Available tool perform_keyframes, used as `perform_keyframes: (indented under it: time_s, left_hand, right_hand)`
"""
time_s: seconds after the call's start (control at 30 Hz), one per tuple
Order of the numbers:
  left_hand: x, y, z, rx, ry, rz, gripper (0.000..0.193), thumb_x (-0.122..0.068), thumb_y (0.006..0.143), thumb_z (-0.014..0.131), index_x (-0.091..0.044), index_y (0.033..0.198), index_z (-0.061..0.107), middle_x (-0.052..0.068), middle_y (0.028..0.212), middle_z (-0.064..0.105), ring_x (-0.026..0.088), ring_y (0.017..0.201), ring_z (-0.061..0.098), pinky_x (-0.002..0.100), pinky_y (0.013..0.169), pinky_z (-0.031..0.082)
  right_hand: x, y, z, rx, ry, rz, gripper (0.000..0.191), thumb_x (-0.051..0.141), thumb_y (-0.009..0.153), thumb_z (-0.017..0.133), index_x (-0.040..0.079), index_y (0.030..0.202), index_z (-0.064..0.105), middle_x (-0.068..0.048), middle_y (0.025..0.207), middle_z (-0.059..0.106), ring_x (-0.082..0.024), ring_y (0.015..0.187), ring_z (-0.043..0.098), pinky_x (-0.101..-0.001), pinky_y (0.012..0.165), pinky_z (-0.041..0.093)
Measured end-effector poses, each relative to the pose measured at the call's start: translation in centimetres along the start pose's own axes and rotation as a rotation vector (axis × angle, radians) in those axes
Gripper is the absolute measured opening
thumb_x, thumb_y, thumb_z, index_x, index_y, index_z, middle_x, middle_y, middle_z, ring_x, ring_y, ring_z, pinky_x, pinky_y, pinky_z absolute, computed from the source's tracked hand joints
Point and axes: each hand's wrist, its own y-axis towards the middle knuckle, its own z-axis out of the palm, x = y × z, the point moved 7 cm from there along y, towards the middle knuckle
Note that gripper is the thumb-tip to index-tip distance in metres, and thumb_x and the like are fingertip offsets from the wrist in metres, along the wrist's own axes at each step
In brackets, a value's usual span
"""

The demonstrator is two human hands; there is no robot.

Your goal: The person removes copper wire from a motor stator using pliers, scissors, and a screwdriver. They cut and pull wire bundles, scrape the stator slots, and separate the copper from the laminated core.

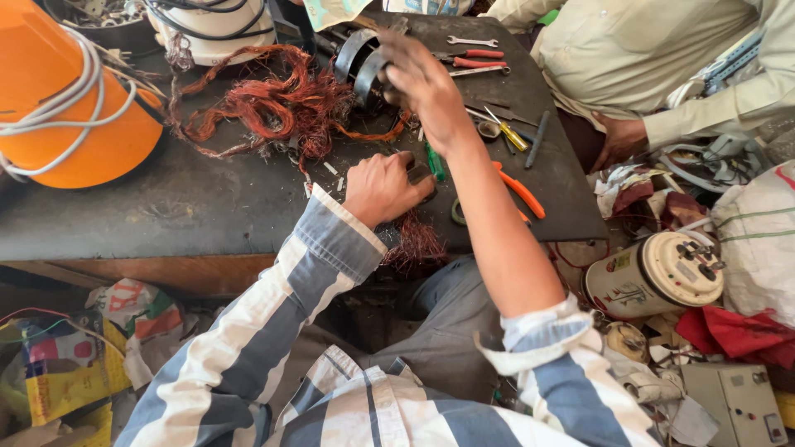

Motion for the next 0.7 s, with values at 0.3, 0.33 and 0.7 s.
perform_keyframes:
  time_s: [0.3,0.33,0.7]
  left_hand:
    - [2.8,0.6,1.8,-0.148,-0.027,0.018,0.059,-0.062,0.081,0.068,-0.013,0.113,0.076,0.022,0.092,0.075,0.041,0.086,0.072,0.052,0.076,0.058]
    - [3.1,0.6,2.3,-0.171,-0.026,0.029,0.060,-0.063,0.080,0.069,-0.012,0.112,0.076,0.022,0.092,0.075,0.040,0.085,0.072,0.052,0.075,0.058]
    - [4.2,0.6,3.0,-0.334,-0.040,0.156,0.061,-0.063,0.086,0.073,-0.009,0.115,0.076,0.023,0.092,0.073,0.041,0.083,0.071,0.054,0.071,0.057]
  right_hand:
    - [-2.9,4.5,-0.8,0.006,0.225,-0.043,0.041,0.013,0.101,0.068,0.011,0.141,0.063,-0.003,0.141,0.065,-0.016,0.124,0.064,-0.0349,0.099,0.055]
    - [-3.5,4.0,-1.6,-0.031,0.232,-0.055,0.040,0.011,0.099,0.069,0.010,0.139,0.065,-0.004,0.138,0.066,-0.016,0.122,0.066,-0.0350,0.098,0.056]
    - [2.0,-17.6,-9.7,-0.213,-0.090,-0.103,0.036,0.002,0.090,0.082,0.013,0.119,0.064,-0.004,0.113,0.071,-0.015,0.104,0.072,-0.0310,0.093,0.061]
